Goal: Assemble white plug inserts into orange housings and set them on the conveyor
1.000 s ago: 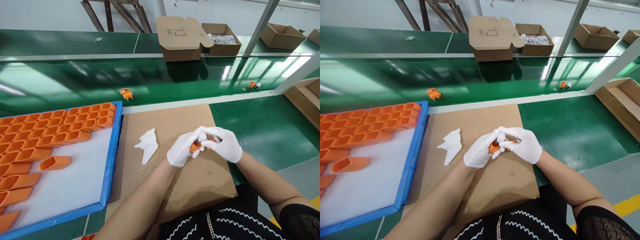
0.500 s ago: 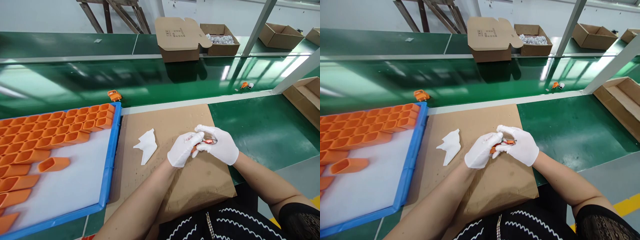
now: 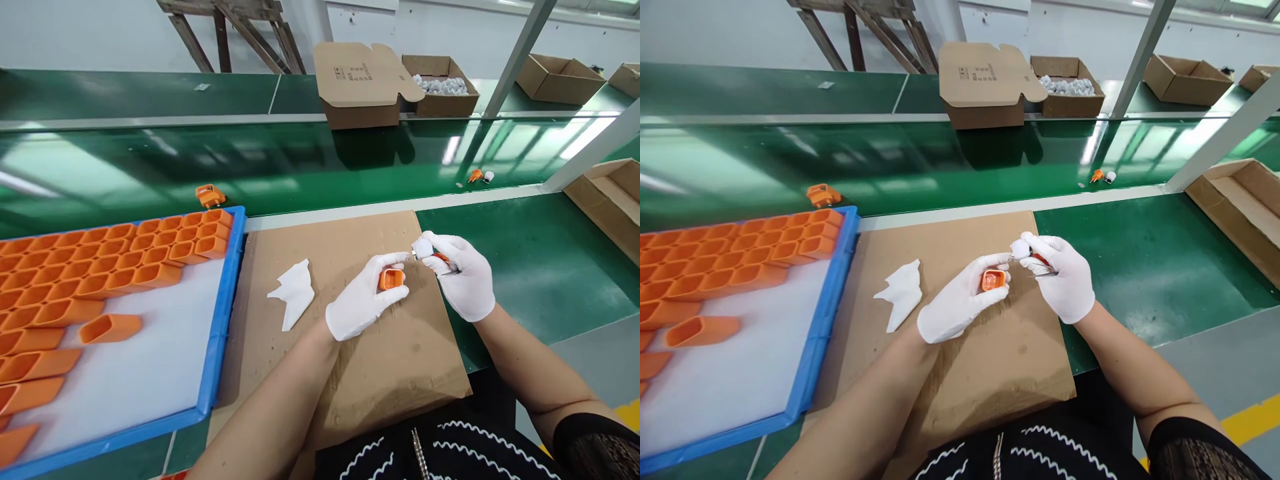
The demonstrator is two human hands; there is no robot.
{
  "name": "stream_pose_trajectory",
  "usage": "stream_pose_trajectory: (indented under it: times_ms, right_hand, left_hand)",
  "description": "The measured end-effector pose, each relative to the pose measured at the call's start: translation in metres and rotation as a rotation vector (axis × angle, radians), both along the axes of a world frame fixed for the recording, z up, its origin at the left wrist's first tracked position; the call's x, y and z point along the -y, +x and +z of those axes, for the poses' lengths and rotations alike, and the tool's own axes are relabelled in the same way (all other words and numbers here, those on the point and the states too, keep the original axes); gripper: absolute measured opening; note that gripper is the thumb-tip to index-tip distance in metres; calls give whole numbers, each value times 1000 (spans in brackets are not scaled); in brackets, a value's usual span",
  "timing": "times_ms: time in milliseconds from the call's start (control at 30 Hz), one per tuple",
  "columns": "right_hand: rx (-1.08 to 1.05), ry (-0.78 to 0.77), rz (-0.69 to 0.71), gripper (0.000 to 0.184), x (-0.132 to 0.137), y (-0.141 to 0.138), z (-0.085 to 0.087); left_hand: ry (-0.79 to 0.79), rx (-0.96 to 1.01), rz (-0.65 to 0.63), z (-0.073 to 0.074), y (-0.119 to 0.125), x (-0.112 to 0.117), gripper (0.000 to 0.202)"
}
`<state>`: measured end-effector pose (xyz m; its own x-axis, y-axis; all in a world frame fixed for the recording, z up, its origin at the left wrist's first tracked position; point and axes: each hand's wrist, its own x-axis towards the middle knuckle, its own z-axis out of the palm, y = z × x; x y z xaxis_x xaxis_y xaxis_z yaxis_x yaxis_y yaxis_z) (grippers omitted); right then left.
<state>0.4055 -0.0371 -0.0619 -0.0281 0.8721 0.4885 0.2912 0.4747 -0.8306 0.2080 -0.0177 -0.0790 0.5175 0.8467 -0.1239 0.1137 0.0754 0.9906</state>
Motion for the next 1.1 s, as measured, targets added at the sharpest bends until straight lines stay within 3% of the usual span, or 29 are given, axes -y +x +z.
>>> stream_pose_trajectory:
  times_ms: [133, 267, 500, 667, 800, 933, 1033, 1100]
  right_hand:
    - [20, -25, -10, 20, 1, -1, 5]
    - [79, -34, -96, 15, 7, -5, 12]
    - [84, 211, -146, 28, 16, -8, 15]
    - [61, 150, -64, 24, 17, -8, 15]
    - [82, 154, -54, 29, 17, -8, 9]
    - [336, 226, -150, 32, 19, -6, -2]
    - [481, 281, -218, 35, 20, -2, -8]
    - [491, 260, -185, 34, 20, 1, -10]
  left_hand:
    - [-106, 224, -55, 1, 3, 1, 48]
    - [-247, 421, -115, 5, 3, 0, 65]
    - [-544, 540, -24, 15, 3, -2, 55]
    - [-777, 505, 147, 17, 6, -8, 44]
    - [-810, 439, 194, 17, 6, -10, 47]
    - [-784, 470, 233, 13, 7, -10, 49]
    - [-747, 535, 193, 10, 7, -9, 48]
    - [-707, 559, 159, 9, 6, -8, 51]
